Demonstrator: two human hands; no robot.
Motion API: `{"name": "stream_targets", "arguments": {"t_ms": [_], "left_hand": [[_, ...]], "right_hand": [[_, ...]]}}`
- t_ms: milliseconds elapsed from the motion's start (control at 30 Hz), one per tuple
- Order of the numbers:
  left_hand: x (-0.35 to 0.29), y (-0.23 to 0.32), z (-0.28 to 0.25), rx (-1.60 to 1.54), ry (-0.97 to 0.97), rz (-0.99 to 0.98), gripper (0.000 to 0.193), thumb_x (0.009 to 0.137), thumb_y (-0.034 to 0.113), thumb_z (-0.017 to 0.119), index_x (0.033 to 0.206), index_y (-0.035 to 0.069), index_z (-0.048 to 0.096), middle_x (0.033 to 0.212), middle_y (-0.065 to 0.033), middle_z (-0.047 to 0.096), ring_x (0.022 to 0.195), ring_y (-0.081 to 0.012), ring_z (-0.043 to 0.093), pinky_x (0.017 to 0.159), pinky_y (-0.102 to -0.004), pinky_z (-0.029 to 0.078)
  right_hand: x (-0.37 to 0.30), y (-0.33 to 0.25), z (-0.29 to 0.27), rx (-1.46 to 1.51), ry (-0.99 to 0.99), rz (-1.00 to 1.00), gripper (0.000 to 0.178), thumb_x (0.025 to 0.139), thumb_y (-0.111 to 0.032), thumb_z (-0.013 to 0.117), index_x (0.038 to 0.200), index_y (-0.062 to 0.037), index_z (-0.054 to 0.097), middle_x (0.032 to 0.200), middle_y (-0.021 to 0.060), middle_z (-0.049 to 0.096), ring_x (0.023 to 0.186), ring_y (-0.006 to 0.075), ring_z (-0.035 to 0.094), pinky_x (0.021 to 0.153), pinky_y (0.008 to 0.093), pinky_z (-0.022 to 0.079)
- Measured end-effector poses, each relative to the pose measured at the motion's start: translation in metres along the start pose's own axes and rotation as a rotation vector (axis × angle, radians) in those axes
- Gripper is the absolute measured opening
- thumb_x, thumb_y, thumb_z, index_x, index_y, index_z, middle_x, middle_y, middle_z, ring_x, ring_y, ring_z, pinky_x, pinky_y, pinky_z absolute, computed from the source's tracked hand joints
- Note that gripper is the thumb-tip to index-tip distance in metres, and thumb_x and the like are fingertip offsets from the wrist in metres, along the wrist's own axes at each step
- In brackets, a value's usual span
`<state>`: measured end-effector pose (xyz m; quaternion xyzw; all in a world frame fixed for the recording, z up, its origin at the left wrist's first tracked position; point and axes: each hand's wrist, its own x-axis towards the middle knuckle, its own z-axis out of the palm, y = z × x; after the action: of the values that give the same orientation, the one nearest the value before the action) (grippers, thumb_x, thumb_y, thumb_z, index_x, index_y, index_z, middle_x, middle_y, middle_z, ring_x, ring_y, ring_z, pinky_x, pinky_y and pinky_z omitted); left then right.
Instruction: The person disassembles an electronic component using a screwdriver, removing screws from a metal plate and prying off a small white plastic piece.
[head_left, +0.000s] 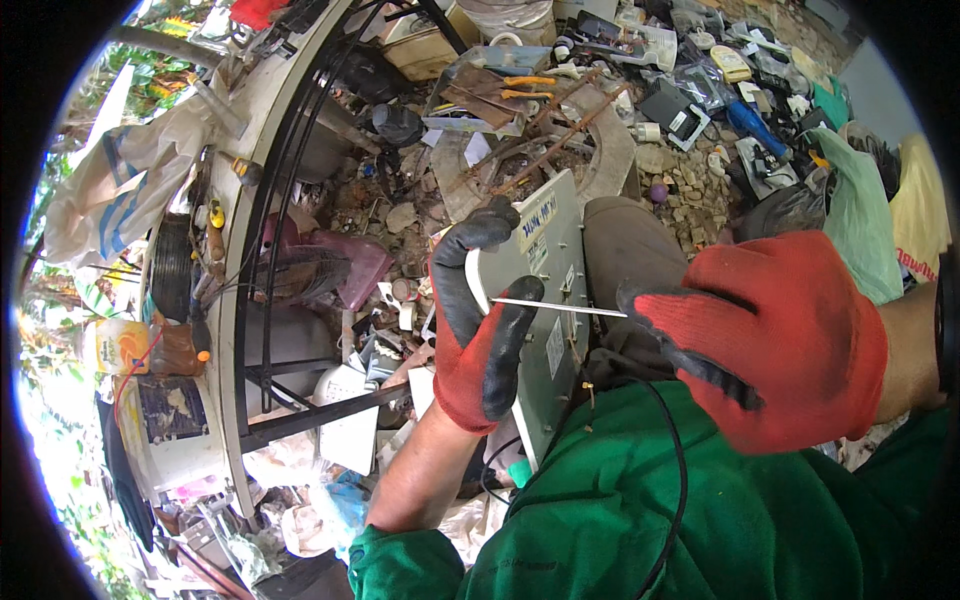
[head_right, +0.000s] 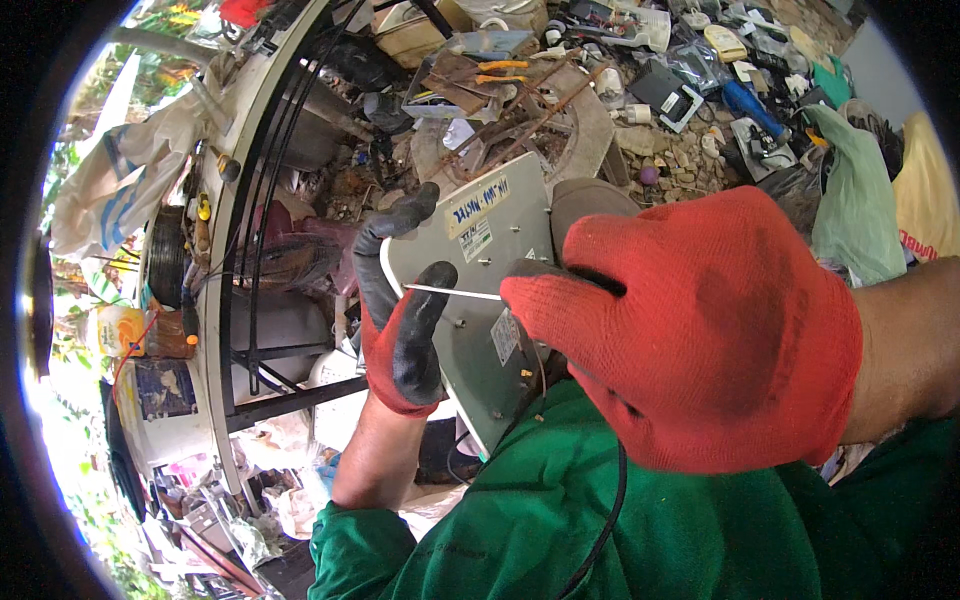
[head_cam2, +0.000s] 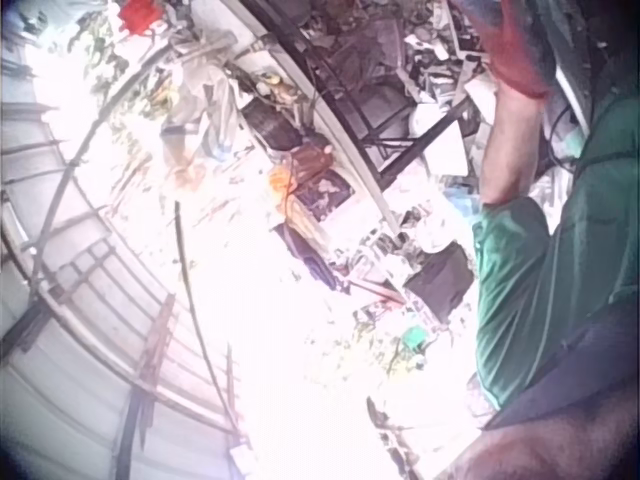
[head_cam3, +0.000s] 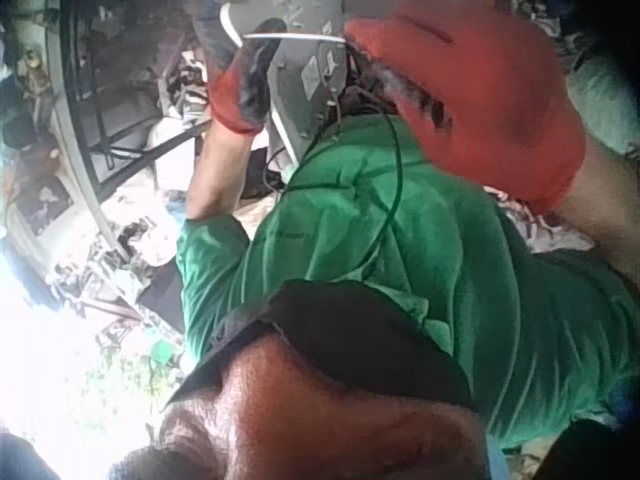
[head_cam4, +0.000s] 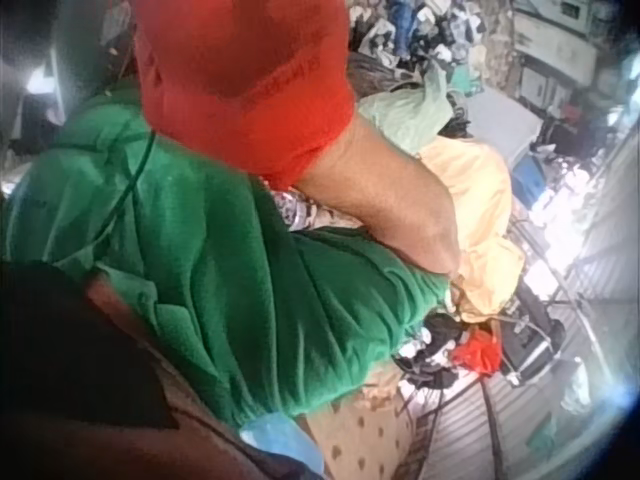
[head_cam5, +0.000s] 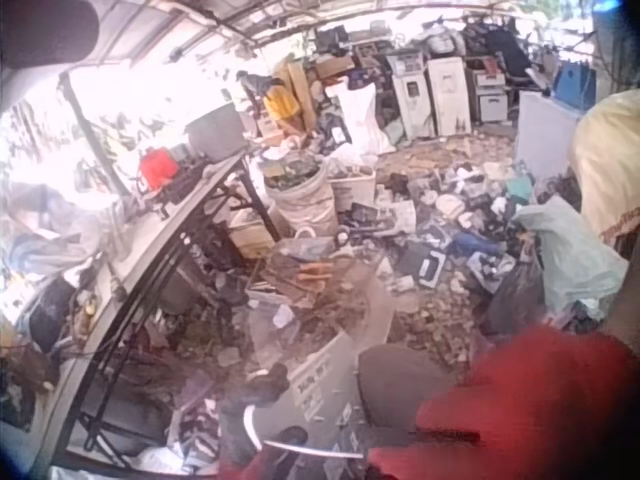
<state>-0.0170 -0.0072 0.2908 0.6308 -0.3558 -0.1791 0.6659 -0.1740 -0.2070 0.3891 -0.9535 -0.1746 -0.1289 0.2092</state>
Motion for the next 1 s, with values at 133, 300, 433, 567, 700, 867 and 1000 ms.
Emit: {"name": "stream_targets", "arguments": {"t_ms": [133, 300, 433, 567, 700, 867, 1000], "left_hand": [[0.003, 0.002, 0.004, 0.03, -0.017, 0.036, 0.049, 0.088, 0.008, 0.058, 0.133, 0.002, 0.04, 0.138, -0.0188, 0.047, 0.131, -0.0264, 0.042, 0.113, -0.0392, 0.026], [0.004, 0.003, 0.002, 0.168, -0.034, 0.136, 0.044, 0.091, 0.01, 0.057, 0.131, 0.001, 0.042, 0.137, -0.0192, 0.047, 0.129, -0.0266, 0.043, 0.113, -0.0395, 0.026], [0.002, 0.004, 0.004, 0.236, -0.027, 0.145, 0.042, 0.092, 0.012, 0.057, 0.13, 0.0, 0.042, 0.135, -0.0193, 0.048, 0.129, -0.0271, 0.044, 0.112, -0.0397, 0.026], [0.005, 0.004, 0.004, 0.254, -0.014, 0.134, 0.041, 0.093, 0.013, 0.056, 0.13, 0.0, 0.043, 0.133, -0.0195, 0.049, 0.128, -0.0275, 0.045, 0.112, -0.0407, 0.028], [0.004, -0.003, -0.002, 0.298, -0.038, 0.215, 0.041, 0.093, 0.012, 0.056, 0.13, -0.001, 0.044, 0.133, -0.0195, 0.049, 0.128, -0.0275, 0.045, 0.112, -0.0404, 0.029], [0.006, 0.005, 0.005, 0.228, -0.023, 0.164, 0.04, 0.091, 0.007, 0.056, 0.128, -0.001, 0.042, 0.126, -0.015, 0.046, 0.122, -0.025, 0.045, 0.108, -0.0378, 0.031], [0.01, -0.003, 0.001, 0.12, -0.006, 0.045, 0.04, 0.091, 0.006, 0.056, 0.128, -0.001, 0.042, 0.126, -0.0149, 0.046, 0.121, -0.0248, 0.044, 0.108, -0.0375, 0.031]], "right_hand": [[0.001, -0.001, -0.002, 0.086, -0.01, 0.074, 0.042, 0.063, -0.001, 0.069, 0.104, 0.0005, 0.066, 0.076, 0.0098, 0.054, 0.049, 0.0239, 0.05, 0.04, 0.0355, 0.036], [-0.004, -0.004, 0.002, -0.001, 0.005, 0.026, 0.041, 0.063, -0.001, 0.069, 0.103, -0.0001, 0.067, 0.073, 0.0092, 0.053, 0.048, 0.0241, 0.05, 0.04, 0.0355, 0.035], [0.006, -0.002, -0.005, 0.092, 0.054, 0.052, 0.038, 0.061, 0.001, 0.07, 0.098, 0.0007, 0.068, 0.071, 0.0095, 0.051, 0.045, 0.0234, 0.046, 0.038, 0.035, 0.032], [-0.001, -0.004, 0.002, -0.064, 0.051, -0.023, 0.038, 0.057, 0.0, 0.071, 0.095, 0.0011, 0.068, 0.07, 0.0099, 0.049, 0.045, 0.0208, 0.045, 0.038, 0.0343, 0.029], [0.006, 0.001, -0.004, 0.026, 0.03, 0.01, 0.038, 0.055, -0.003, 0.073, 0.092, 0.0013, 0.068, 0.07, 0.0089, 0.049, 0.048, 0.0185, 0.046, 0.039, 0.0333, 0.03], [-0.008, 0.008, 0.012, -0.244, 0.096, -0.179, 0.033, 0.054, -0.008, 0.076, 0.085, 0.0014, 0.07, 0.075, 0.0117, 0.055, 0.054, 0.0212, 0.049, 0.041, 0.0316, 0.03], [-0.008, 0.013, 0.021, -0.436, 0.151, -0.306, 0.03, 0.053, -0.011, 0.078, 0.079, 0.0014, 0.071, 0.079, 0.0153, 0.059, 0.057, 0.0228, 0.052, 0.043, 0.0302, 0.03]]}}
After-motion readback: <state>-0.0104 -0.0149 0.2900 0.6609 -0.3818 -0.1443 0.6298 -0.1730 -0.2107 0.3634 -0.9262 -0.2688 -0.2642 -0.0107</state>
